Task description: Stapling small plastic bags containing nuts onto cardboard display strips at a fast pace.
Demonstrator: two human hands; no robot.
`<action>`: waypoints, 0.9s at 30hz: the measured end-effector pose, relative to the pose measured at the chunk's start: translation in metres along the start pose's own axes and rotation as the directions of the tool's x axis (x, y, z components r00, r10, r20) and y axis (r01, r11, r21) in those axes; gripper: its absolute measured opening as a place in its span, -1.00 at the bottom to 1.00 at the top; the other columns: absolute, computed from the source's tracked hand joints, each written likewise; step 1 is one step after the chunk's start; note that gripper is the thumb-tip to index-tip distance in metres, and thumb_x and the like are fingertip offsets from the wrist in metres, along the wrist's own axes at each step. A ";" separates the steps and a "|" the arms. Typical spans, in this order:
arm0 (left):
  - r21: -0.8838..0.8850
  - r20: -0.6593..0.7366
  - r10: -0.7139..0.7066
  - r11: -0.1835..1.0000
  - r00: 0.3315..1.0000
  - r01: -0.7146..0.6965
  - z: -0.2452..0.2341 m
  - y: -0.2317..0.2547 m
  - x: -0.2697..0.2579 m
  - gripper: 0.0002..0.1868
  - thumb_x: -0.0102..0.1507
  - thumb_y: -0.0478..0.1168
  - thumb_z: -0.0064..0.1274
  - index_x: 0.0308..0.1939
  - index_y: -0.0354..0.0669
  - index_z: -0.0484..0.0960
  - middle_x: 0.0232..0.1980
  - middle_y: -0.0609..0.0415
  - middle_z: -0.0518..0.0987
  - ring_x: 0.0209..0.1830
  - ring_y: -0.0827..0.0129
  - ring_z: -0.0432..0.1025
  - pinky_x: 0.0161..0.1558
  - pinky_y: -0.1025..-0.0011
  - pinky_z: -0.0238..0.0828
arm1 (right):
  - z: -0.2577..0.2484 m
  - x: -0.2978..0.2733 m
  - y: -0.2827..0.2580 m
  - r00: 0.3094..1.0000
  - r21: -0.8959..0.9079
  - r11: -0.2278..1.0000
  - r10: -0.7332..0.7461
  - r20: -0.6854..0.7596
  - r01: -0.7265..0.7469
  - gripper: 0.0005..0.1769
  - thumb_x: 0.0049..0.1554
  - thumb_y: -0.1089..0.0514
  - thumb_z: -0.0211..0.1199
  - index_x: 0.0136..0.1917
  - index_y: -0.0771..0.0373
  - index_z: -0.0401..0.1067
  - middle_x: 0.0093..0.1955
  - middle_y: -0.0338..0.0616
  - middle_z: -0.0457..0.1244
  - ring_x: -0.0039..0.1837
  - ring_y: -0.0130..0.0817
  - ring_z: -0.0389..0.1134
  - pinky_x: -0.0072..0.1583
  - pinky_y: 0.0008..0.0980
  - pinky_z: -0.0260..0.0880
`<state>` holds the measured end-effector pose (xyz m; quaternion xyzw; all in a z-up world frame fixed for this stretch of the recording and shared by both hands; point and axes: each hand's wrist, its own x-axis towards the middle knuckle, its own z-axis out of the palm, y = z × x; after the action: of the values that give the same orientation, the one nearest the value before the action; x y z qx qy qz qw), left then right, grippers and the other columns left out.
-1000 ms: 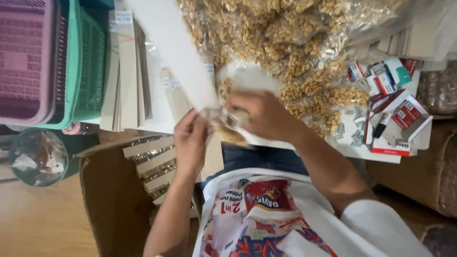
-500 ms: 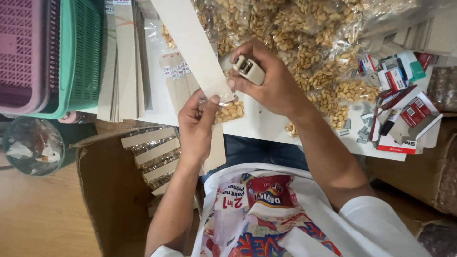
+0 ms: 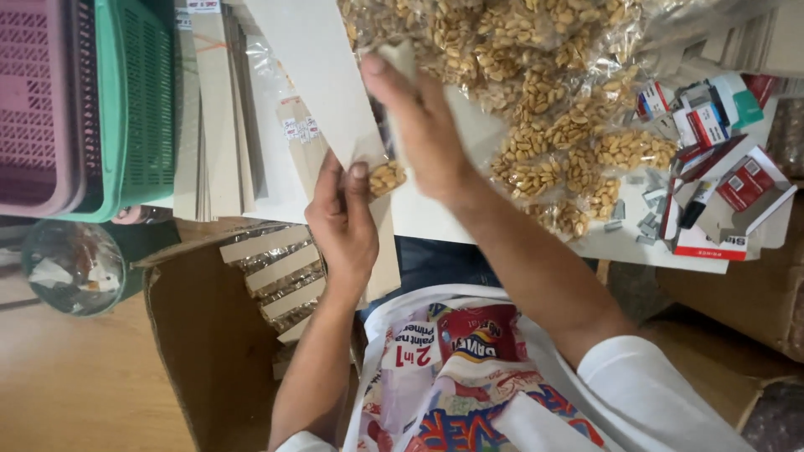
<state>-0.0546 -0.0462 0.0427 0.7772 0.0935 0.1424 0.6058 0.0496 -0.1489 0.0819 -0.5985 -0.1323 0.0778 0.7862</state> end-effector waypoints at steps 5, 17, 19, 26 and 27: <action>0.041 0.069 0.242 0.969 0.968 -0.245 0.009 -0.046 -0.022 -0.39 0.55 -0.38 -0.14 0.62 -0.05 0.00 0.06 -0.14 0.68 0.00 0.33 0.59 0.16 0.36 0.64 | 0.017 -0.006 -0.005 0.977 0.005 0.997 0.078 -0.200 -0.079 -0.53 0.23 -0.27 -0.06 -0.37 -0.02 0.06 -0.44 -0.50 -0.08 -0.33 -0.61 -0.07 -0.20 -0.48 -0.07; -0.154 -0.026 -0.225 0.964 0.974 0.219 -0.046 -0.090 0.001 -0.81 0.50 -0.20 -0.10 -0.22 -0.09 0.50 -0.45 0.18 0.45 -0.48 0.51 0.32 -0.32 0.57 0.33 | -0.132 -0.020 0.121 0.885 -0.893 -0.115 -0.130 0.447 0.434 -0.98 0.16 0.13 0.32 -0.10 0.06 0.51 -0.15 -0.14 0.24 0.00 -0.16 0.34 0.04 -0.10 0.36; -0.181 -0.018 -0.231 0.958 0.973 0.224 -0.034 -0.068 0.015 -0.79 0.48 -0.21 -0.06 -0.28 -0.06 0.46 -0.49 0.24 0.40 -0.51 0.57 0.28 -0.36 0.58 0.26 | -0.124 -0.019 0.088 0.898 -0.909 -0.027 -0.146 0.414 0.415 -0.90 0.11 0.14 0.39 -0.10 0.08 0.50 -0.06 -0.21 0.21 0.09 -0.16 0.31 0.06 -0.09 0.32; -0.383 0.111 -0.369 0.841 0.923 0.382 -0.005 -0.031 0.029 -0.83 0.42 -0.21 -0.01 -0.30 -0.03 0.51 -0.48 0.28 0.43 -0.48 0.65 0.32 -0.33 0.65 0.25 | -0.083 -0.026 -0.006 0.910 -0.001 1.000 -0.008 0.416 0.010 -0.88 0.15 0.30 0.31 -0.07 0.33 0.39 -0.24 0.02 0.32 -0.15 -0.24 0.42 -0.01 -0.28 0.37; -0.382 0.109 -0.368 0.842 0.923 0.381 -0.005 -0.029 0.029 -0.83 0.42 -0.21 -0.01 -0.30 -0.03 0.51 -0.48 0.28 0.43 -0.48 0.65 0.32 -0.33 0.65 0.25 | -0.080 -0.019 -0.007 0.909 0.001 1.000 -0.010 0.417 0.010 -0.88 0.15 0.30 0.31 -0.07 0.33 0.39 -0.24 0.02 0.32 -0.15 -0.24 0.42 -0.01 -0.28 0.37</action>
<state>-0.0284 -0.0252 0.0193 0.6073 0.2032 0.0251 0.7676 0.0550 -0.2301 0.0660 -0.5680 -0.3000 0.1994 0.7400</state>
